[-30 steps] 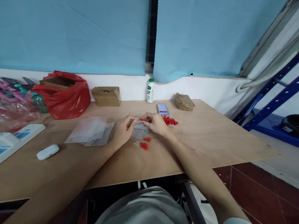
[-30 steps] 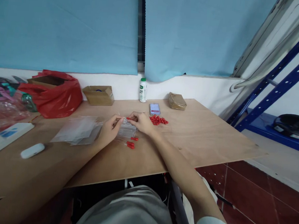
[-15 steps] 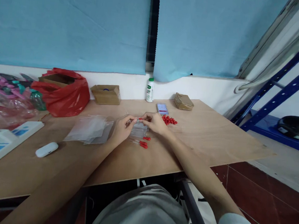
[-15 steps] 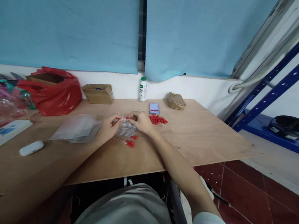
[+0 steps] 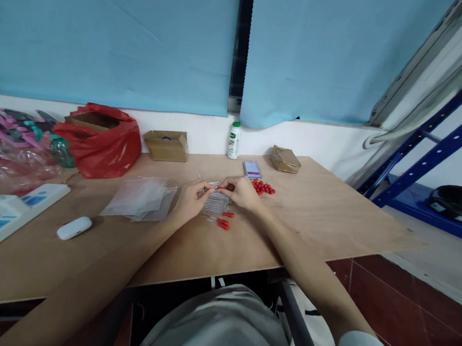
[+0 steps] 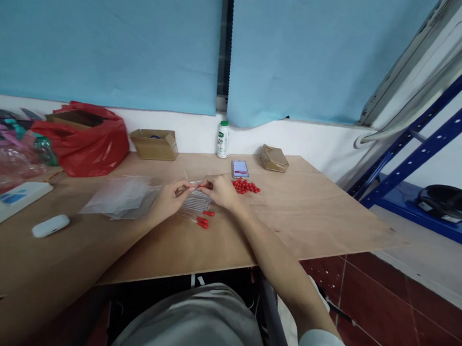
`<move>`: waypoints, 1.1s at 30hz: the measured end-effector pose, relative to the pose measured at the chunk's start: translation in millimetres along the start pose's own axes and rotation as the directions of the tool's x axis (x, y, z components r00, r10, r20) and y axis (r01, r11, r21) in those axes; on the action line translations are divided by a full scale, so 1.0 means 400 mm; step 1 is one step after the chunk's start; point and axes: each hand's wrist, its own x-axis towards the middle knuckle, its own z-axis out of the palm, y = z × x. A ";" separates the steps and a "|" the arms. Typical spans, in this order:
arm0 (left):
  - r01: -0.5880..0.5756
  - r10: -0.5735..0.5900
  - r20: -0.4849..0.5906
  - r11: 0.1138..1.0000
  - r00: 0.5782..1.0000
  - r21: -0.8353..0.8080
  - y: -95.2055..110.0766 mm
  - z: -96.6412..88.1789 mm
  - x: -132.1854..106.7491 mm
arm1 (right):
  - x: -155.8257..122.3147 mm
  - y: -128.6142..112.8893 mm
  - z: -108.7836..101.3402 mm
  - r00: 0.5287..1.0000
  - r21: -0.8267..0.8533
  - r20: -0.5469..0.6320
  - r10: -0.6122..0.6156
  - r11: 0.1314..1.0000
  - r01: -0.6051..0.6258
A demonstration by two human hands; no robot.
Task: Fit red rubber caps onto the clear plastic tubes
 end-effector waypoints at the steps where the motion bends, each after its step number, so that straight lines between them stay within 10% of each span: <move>1: -0.005 0.005 0.004 1.000 1.000 0.001 0.001 0.000 -0.001 | -0.001 -0.001 0.001 1.000 -0.010 -0.002 -0.007 1.000 0.007; 19: -0.155 0.155 0.012 0.975 0.988 0.156 0.027 -0.013 -0.022 | -0.011 -0.015 0.000 0.992 -0.124 -0.002 -0.130 0.984 0.129; 33: -0.052 0.059 -0.066 0.993 0.996 0.105 0.035 -0.019 -0.011 | -0.009 -0.013 -0.007 0.995 0.132 -0.021 -0.103 0.986 0.104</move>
